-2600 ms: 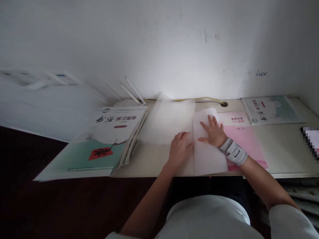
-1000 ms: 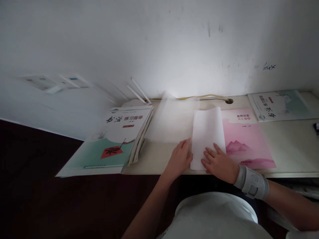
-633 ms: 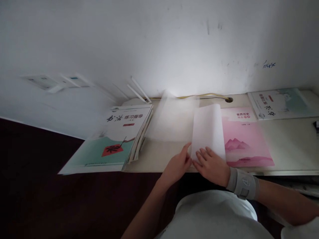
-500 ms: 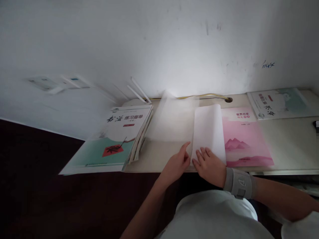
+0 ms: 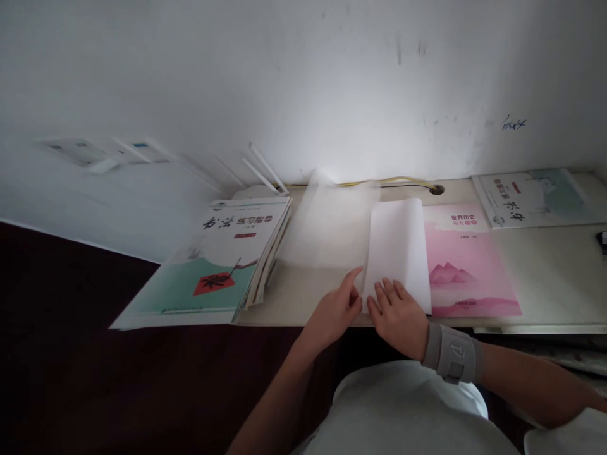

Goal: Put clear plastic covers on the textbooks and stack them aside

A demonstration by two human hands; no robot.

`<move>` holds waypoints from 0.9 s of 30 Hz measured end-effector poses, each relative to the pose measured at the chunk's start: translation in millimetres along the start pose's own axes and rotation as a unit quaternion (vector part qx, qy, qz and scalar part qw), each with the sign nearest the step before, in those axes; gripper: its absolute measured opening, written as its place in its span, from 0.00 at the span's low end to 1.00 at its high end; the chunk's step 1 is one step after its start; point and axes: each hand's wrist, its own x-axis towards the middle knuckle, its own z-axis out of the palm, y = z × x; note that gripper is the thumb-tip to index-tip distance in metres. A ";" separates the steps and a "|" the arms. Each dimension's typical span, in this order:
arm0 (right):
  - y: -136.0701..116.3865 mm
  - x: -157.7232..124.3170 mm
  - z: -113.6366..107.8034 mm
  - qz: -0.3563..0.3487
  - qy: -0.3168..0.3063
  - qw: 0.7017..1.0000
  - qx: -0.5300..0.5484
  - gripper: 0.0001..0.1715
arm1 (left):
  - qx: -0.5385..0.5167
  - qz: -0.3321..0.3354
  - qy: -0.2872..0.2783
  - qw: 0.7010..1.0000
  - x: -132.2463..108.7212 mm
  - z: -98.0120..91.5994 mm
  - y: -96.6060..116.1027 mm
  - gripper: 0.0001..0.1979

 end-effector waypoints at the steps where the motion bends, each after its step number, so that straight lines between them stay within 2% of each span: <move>1: 2.2 -0.1 -2.2 -0.002 -0.007 1.000 0.002 0.14 | -0.006 0.002 0.002 1.000 0.1 -0.8 -0.4 0.29; 7: 7.8 3.6 -13.2 -0.072 -0.040 0.996 0.022 0.15 | -0.043 0.000 -0.010 0.999 0.7 -1.1 -3.2 0.29; 15: -1.4 8.0 -15.8 -0.002 -0.043 0.999 -0.001 0.12 | -0.060 0.005 0.008 0.998 -2.1 -2.1 -0.8 0.30; 21: -9.2 15.7 -8.3 -0.005 -0.042 0.999 0.009 0.09 | -0.081 0.002 0.019 0.997 -2.1 -0.9 -0.1 0.29; 27: -10.5 20.3 -7.4 0.045 -0.057 0.997 -0.002 0.10 | -0.103 0.008 0.031 0.994 -3.7 -2.6 0.9 0.29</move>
